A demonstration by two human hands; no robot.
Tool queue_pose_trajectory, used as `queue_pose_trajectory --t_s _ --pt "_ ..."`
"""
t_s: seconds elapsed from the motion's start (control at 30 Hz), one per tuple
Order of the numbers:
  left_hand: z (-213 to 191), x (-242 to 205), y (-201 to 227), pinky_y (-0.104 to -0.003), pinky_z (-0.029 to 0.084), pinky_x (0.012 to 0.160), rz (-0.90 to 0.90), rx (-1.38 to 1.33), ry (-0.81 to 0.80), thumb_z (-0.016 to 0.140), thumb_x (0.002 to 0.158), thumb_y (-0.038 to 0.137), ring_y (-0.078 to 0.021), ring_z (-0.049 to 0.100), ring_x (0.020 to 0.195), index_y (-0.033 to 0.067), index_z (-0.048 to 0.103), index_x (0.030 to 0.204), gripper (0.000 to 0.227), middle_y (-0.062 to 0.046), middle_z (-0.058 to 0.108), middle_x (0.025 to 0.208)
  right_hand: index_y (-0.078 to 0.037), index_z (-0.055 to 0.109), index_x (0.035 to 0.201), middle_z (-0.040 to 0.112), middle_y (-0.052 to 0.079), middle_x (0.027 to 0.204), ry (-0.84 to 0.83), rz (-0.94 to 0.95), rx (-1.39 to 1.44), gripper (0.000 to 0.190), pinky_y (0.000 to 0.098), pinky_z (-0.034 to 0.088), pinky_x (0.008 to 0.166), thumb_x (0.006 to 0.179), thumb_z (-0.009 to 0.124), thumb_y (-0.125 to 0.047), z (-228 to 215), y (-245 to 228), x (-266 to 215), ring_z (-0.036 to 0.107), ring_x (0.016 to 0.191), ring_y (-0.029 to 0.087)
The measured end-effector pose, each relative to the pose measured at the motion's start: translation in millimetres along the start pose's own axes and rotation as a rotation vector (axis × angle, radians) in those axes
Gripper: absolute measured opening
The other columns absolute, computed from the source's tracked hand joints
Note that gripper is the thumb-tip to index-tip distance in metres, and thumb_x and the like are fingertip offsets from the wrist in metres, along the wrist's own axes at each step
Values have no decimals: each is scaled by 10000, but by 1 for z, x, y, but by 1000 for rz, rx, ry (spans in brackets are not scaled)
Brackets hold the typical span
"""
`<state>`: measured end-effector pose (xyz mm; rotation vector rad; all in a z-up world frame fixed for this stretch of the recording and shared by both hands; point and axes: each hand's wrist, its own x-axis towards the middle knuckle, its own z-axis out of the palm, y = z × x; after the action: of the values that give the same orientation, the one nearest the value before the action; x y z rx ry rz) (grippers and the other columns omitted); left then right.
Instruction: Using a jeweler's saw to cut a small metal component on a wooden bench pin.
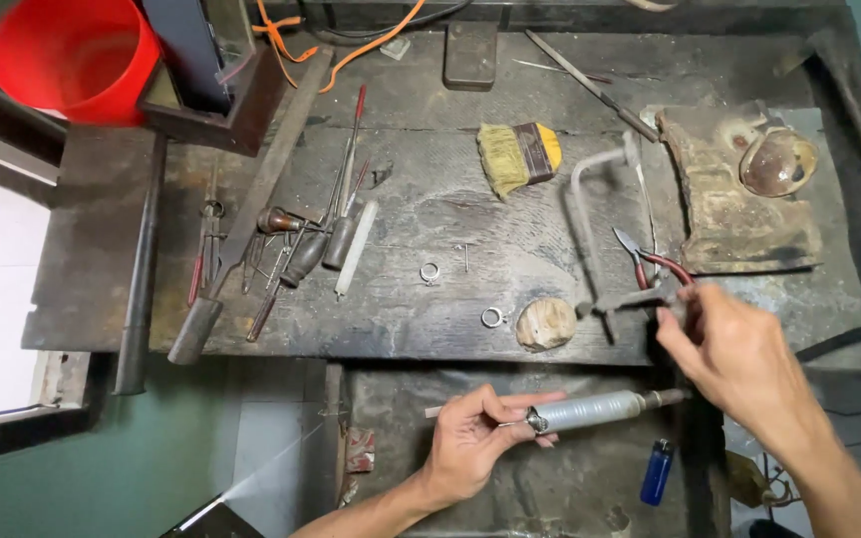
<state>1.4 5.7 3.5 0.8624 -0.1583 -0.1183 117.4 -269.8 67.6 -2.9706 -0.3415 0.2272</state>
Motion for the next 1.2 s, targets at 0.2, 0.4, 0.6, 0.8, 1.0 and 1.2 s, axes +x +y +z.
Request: queue_pose_trajectory --t_s 0.2,0.4,0.6,0.8,1.0,1.2 --pt "0 0 8 -361 648 698 102 178 -142 586 1036 -2 -423 751 791 14 402 881 241 -405 638 1237 20 627 1013 691 124 748 120 10 -168 353 370 622 495 1115 578 -315 -16 6 43 680 557 259" --pt "1 -3 5 -341 604 792 -3 106 -228 530 1072 34 -345 726 826 67 354 944 221 -422 603 1289 26 631 1008 684 140 716 188 -86 -339 304 437 619 566 1140 585 -244 -14 13 89 689 544 305" --pt "0 -3 2 -331 615 834 -41 131 -225 546 1067 25 -363 735 891 46 399 934 200 -366 606 1335 -1 629 939 703 164 778 275 -92 -478 330 496 573 554 1109 603 -283 -12 5 109 712 651 405" --pt "3 -5 -5 -289 593 844 -73 112 -213 543 1069 22 -338 733 914 54 383 922 219 -361 600 1359 -19 631 980 617 96 861 299 -268 -342 340 361 581 408 1138 618 -319 -21 -100 112 610 632 230" --pt "5 -4 -3 -313 610 803 -17 212 -227 563 1069 65 -327 740 892 31 417 910 219 -337 637 1303 -68 526 970 621 121 875 85 -989 -36 108 528 533 549 949 611 -131 15 -256 155 672 790 385" --pt "-3 -10 -17 -347 617 842 18 315 -246 613 1038 29 -317 731 889 -11 446 885 231 -294 684 1205 -124 710 788 690 45 873 152 -1221 -119 161 522 540 501 908 604 -112 65 -351 230 709 763 351"
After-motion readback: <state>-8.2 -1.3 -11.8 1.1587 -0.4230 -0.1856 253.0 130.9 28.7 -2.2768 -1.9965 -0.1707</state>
